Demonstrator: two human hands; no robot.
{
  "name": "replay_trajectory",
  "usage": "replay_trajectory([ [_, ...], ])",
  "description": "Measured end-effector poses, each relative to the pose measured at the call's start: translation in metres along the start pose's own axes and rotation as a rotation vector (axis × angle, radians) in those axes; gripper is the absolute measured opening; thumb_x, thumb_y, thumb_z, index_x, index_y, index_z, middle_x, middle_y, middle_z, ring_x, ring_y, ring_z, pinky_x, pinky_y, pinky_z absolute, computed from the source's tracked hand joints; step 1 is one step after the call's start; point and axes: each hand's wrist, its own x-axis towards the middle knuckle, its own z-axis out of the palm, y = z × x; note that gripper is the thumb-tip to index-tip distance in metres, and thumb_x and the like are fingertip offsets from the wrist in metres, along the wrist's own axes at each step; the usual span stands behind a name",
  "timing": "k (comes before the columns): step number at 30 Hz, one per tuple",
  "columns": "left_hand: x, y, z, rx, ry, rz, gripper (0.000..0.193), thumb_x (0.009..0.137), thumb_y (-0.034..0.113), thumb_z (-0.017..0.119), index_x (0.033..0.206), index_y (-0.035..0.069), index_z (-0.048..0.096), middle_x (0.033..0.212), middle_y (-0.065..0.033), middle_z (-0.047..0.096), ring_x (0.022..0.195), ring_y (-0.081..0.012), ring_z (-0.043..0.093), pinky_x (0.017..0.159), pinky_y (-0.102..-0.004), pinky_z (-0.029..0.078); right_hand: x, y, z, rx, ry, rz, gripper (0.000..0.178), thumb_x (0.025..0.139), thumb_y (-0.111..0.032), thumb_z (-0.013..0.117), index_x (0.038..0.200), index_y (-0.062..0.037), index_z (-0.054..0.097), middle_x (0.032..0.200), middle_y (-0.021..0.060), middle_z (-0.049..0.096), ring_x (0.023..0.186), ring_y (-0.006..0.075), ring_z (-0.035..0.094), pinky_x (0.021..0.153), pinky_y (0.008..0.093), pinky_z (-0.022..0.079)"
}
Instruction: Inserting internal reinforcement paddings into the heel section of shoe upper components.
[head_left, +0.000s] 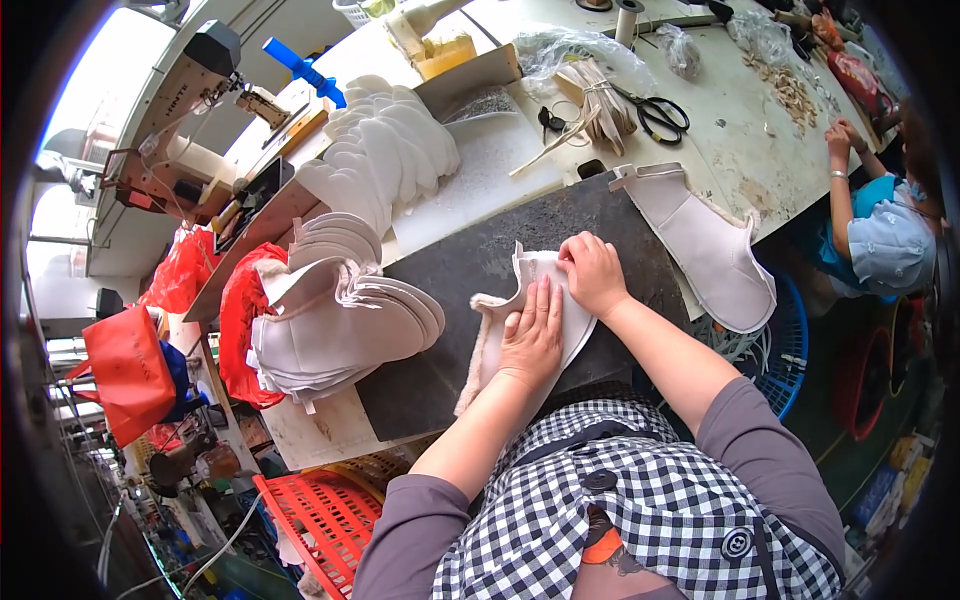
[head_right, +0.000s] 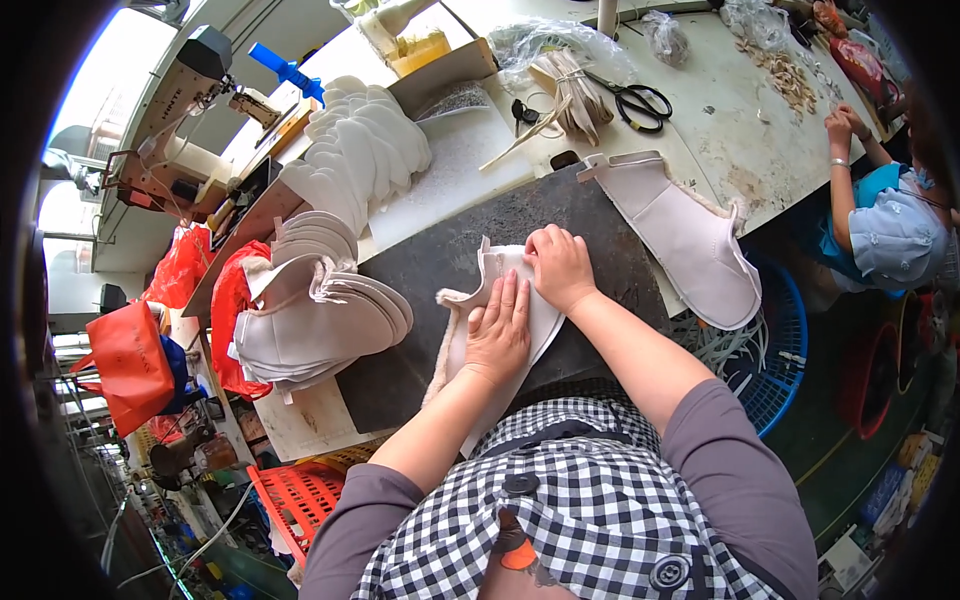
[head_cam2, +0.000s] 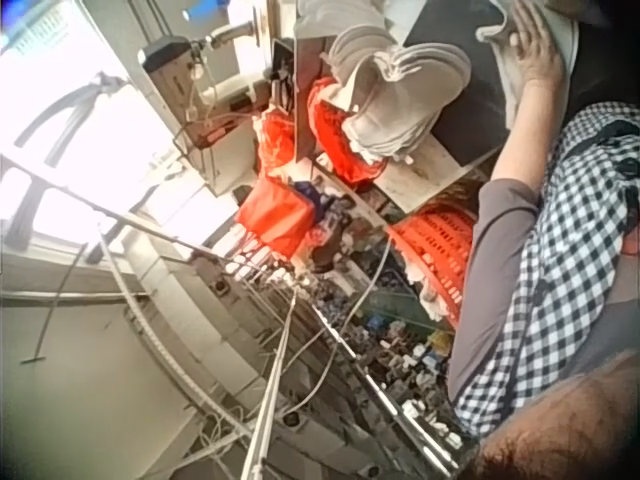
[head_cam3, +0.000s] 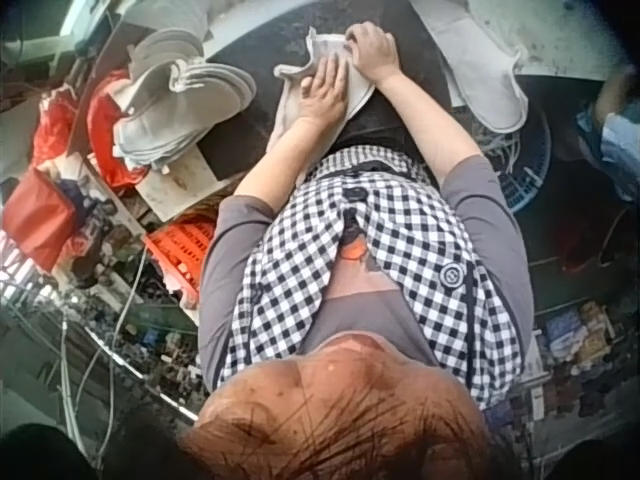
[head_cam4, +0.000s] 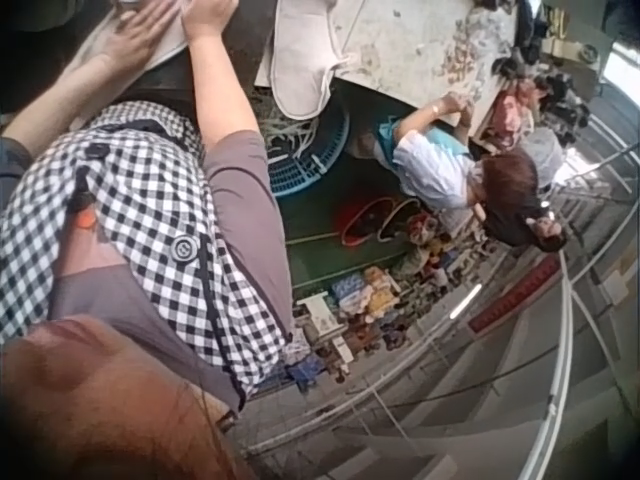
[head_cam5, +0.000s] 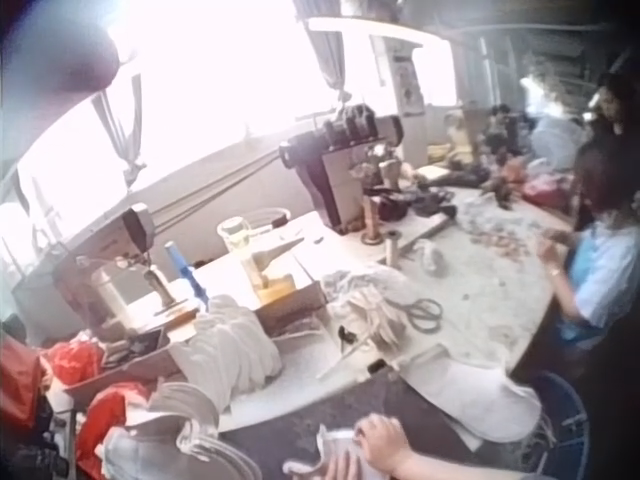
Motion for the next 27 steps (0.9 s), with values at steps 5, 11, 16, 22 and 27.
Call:
replay_trajectory([
  [5,-0.008,0.002,0.015,-0.129,0.094,-0.015,0.056,0.083,0.020,0.052,0.137,0.007,0.045,0.147,-0.0118,0.041,0.137,-0.0209,0.036,0.099,-0.0392,0.027,0.001,0.003,0.002,0.092,0.182,-0.106,0.024,0.086,-0.010,0.057,0.110,-0.0109,0.056,0.103,0.0109,0.060,0.099,0.0298,0.058,0.091,0.0437,0.043],
  [11,-0.009,-0.008,0.023,-0.312,0.256,0.007,0.028,0.085,0.018,0.052,0.111,0.009,0.058,0.131,-0.0073,0.053,0.132,-0.0193,0.045,0.092,-0.0375,0.035,-0.034,-0.013,0.011,0.162,-0.108,-0.207,0.052,0.095,-0.028,0.049,0.142,-0.0094,0.040,0.129,0.0105,0.058,0.123,0.0257,0.053,0.114,0.0456,0.027],
  [16,-0.003,-0.011,0.019,-0.312,0.226,-0.039,0.025,0.080,0.012,0.059,0.104,0.013,0.054,0.121,-0.0046,0.057,0.126,-0.0196,0.049,0.091,-0.0383,0.035,-0.041,-0.002,-0.012,-0.291,-0.205,-0.167,0.064,0.096,-0.039,0.046,0.151,-0.0128,0.024,0.154,0.0046,0.029,0.144,0.0247,0.023,0.119,0.0459,0.009],
  [22,-0.006,-0.009,0.015,-0.290,0.221,-0.036,0.029,0.080,0.015,0.062,0.106,0.009,0.053,0.123,-0.0078,0.053,0.127,-0.0223,0.048,0.093,-0.0401,0.034,-0.072,0.000,-0.037,-0.380,-0.238,-0.094,0.069,0.095,-0.038,0.049,0.150,-0.0071,0.022,0.157,0.0040,0.025,0.145,0.0274,0.020,0.117,0.0524,0.006],
  [27,-0.034,0.020,-0.016,-0.385,-0.098,0.086,0.076,0.087,0.042,0.057,0.145,0.003,0.030,0.155,-0.0136,0.023,0.146,-0.0242,0.019,0.115,-0.0444,0.019,-0.021,-0.012,-0.025,-0.146,-0.143,-0.165,0.080,0.076,-0.014,0.072,0.146,-0.0108,0.032,0.150,0.0083,0.037,0.139,0.0299,0.031,0.113,0.0515,0.021],
])
